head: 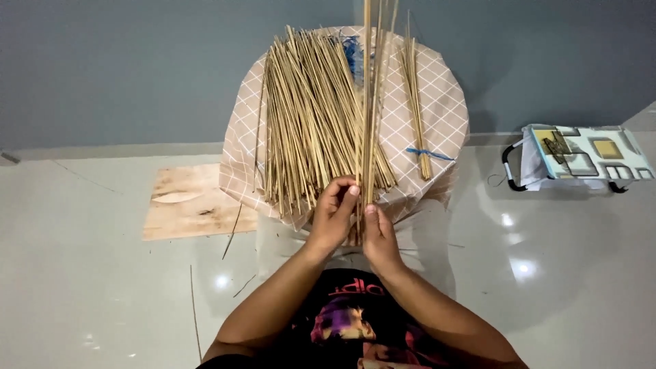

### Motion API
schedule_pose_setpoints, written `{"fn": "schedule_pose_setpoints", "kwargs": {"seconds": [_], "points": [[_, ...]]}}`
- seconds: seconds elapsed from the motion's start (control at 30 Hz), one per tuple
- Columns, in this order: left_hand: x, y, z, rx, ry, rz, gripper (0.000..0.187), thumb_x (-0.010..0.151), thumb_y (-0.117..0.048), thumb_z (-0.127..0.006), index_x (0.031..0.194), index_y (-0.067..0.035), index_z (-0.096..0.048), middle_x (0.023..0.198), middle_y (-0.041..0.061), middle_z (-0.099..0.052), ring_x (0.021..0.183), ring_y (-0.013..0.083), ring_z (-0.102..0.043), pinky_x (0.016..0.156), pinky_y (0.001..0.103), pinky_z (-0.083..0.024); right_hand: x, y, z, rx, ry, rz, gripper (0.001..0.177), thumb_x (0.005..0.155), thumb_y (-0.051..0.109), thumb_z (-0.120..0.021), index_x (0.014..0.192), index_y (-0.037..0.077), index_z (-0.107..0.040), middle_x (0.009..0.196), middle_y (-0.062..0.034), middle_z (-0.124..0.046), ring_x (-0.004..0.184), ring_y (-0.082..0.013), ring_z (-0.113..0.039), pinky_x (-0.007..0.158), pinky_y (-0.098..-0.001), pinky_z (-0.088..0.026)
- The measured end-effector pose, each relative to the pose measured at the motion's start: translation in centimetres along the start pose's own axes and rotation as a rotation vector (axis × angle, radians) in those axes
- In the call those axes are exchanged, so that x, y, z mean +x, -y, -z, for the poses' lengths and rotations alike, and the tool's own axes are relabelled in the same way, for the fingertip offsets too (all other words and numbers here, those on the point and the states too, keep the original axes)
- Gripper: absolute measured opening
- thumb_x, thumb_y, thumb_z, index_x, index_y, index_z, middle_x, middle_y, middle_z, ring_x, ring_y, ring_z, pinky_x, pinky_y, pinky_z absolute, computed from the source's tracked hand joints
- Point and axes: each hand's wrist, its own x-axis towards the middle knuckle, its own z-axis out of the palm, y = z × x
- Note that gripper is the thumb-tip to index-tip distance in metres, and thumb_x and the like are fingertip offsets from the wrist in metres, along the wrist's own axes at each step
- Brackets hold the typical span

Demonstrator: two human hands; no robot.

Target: Gathering bamboo sticks into bundles and securing them with blue plastic ties.

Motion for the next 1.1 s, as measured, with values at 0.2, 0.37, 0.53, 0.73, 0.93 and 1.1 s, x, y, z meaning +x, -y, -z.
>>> {"fn": "schedule_pose_setpoints", "kwargs": {"seconds": [0.2,0.37,0.53,0.73,0.93,1.1], "points": [[-0.1,-0.5,0.1,0.002,-0.023,-0.024,0.013,0.107,-0.014,-0.056,0.113,-0.002,-0.059,0.088,0.006,-0.059,0.083,0.0136,-0.052,0.075,0.034,-0.045,-0.2,0.5,-0.6,0.112,0.032,-0.046,0.044,0.114,0.03,-0.037,0.08,0.009,-0.054,0.06,-0.0044,-0.044,0.047,-0.0146,-0.044,0.042,-0.0233,-0.036],[0.8,-1.3,0.6,-0.146,0.08,0.041,0.056,0.1,-0.025,-0.065,0.143,-0.002,-0.036,0.12,0.019,-0.06,0.095,0.025,-0.058,0.079,0.039,-0.05,-0.3,1.3,-0.4,-0.016,0.1,0.025,0.042,0.114,0.023,-0.036,0.078,0.008,-0.052,0.062,-0.0032,-0.047,0.053,-0.0143,-0.044,0.049,-0.0255,-0.037],[1.4,-4.2,0.7,-0.038,-0.026,0.403,0.075,0.088,-0.053,-0.075,0.123,0.009,-0.051,0.087,0.019,-0.062,0.072,0.0263,-0.058,0.068,0.037,-0.049,-0.7,2.6,-0.6,-0.205,0.247,0.155,0.036,0.11,0.014,-0.044,0.078,0.005,-0.058,0.066,-0.0018,-0.061,0.064,-0.0123,-0.051,0.062,-0.0271,-0.047],[0.3,-5.0,0.5,-0.305,-0.19,0.387,0.047,0.107,-0.044,-0.051,0.071,-0.014,-0.048,0.055,-0.007,-0.038,0.041,0.0035,-0.034,0.044,0.019,-0.029,-0.8,4.4,-0.3,-0.213,0.623,0.196,0.023,0.11,0.013,-0.043,0.095,0.003,-0.056,0.076,-0.0065,-0.061,0.075,-0.0171,-0.056,0.072,-0.0359,-0.052],[0.3,-2.2,1.7,-0.286,-0.215,0.217,0.048,0.103,-0.043,-0.06,0.067,-0.013,-0.051,0.053,0.001,-0.044,0.041,0.0106,-0.047,0.043,0.022,-0.042,-0.9,2.4,0.0,-0.252,0.54,0.173,0.027,0.11,0.01,-0.04,0.092,0.002,-0.06,0.068,-0.0041,-0.057,0.063,-0.0155,-0.047,0.06,-0.0317,-0.047],[0.7,-0.6,2.9,-0.42,-0.17,0.437,0.043,0.102,-0.041,-0.061,0.093,0.001,-0.07,0.081,0.016,-0.075,0.072,0.02,-0.076,0.069,0.036,-0.066,-0.3,-0.6,1.0,0.022,0.59,0.002,0.031,0.111,0.018,-0.043,0.088,0.005,-0.059,0.06,-0.0048,-0.051,0.05,-0.015,-0.049,0.051,-0.0286,-0.045]]}}
